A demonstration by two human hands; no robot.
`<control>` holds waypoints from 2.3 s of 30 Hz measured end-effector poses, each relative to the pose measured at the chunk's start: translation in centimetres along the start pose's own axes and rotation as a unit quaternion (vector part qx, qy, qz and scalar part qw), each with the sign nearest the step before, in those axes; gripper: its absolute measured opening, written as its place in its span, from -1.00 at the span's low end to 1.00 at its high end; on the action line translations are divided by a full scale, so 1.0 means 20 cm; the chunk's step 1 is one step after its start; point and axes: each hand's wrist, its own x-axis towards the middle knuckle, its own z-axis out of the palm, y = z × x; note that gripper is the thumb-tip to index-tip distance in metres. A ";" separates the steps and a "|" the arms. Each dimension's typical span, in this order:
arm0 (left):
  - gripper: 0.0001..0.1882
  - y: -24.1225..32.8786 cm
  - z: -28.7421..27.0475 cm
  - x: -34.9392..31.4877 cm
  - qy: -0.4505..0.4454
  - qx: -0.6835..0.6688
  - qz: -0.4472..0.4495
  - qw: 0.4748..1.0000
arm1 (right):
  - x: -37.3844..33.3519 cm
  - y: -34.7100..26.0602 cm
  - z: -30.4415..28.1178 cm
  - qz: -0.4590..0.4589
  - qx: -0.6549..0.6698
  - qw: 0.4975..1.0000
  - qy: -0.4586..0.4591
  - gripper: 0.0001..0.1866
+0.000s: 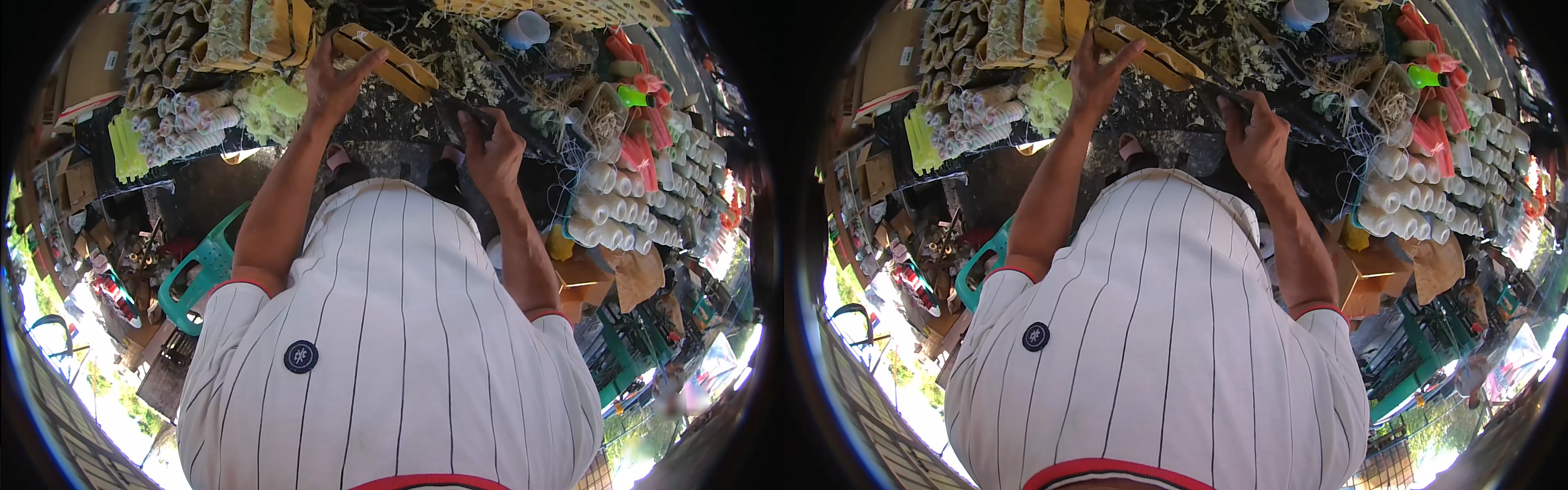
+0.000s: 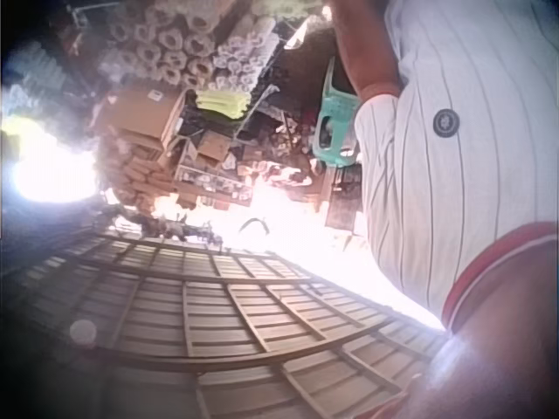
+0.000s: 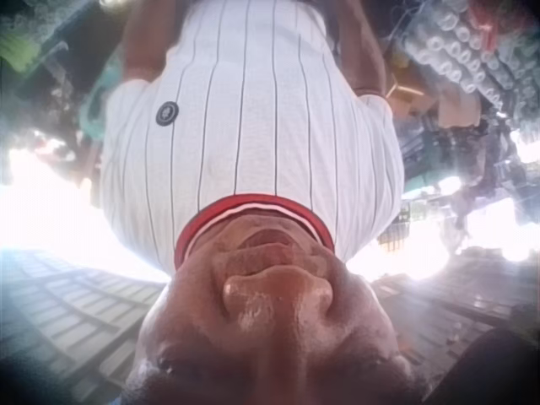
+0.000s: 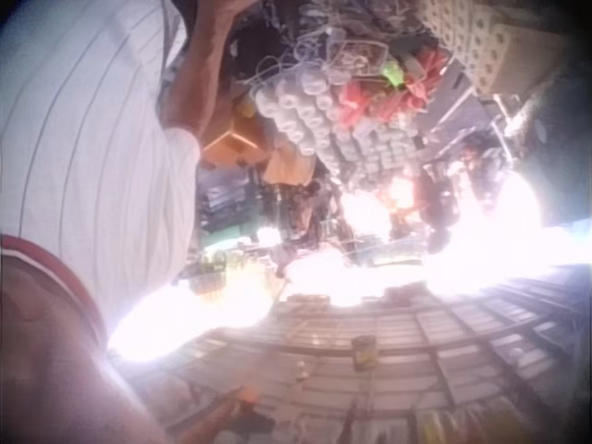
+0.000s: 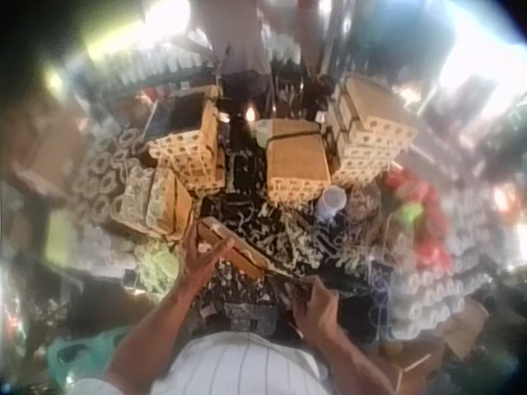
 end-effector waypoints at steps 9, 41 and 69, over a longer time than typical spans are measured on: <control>-0.17 0.07 0.01 -0.03 -0.049 -0.206 -0.057 0.976 | 0.24 0.69 0.08 0.157 -0.207 0.962 -0.080 -0.36; -0.23 0.07 -0.78 -0.68 0.059 -0.449 -0.194 0.870 | 0.59 0.51 0.52 0.305 0.480 0.823 -0.010 -0.41; -0.54 0.01 -0.26 0.11 -0.079 -0.585 -0.174 0.788 | 0.50 0.11 0.14 0.328 0.603 0.725 0.066 -0.47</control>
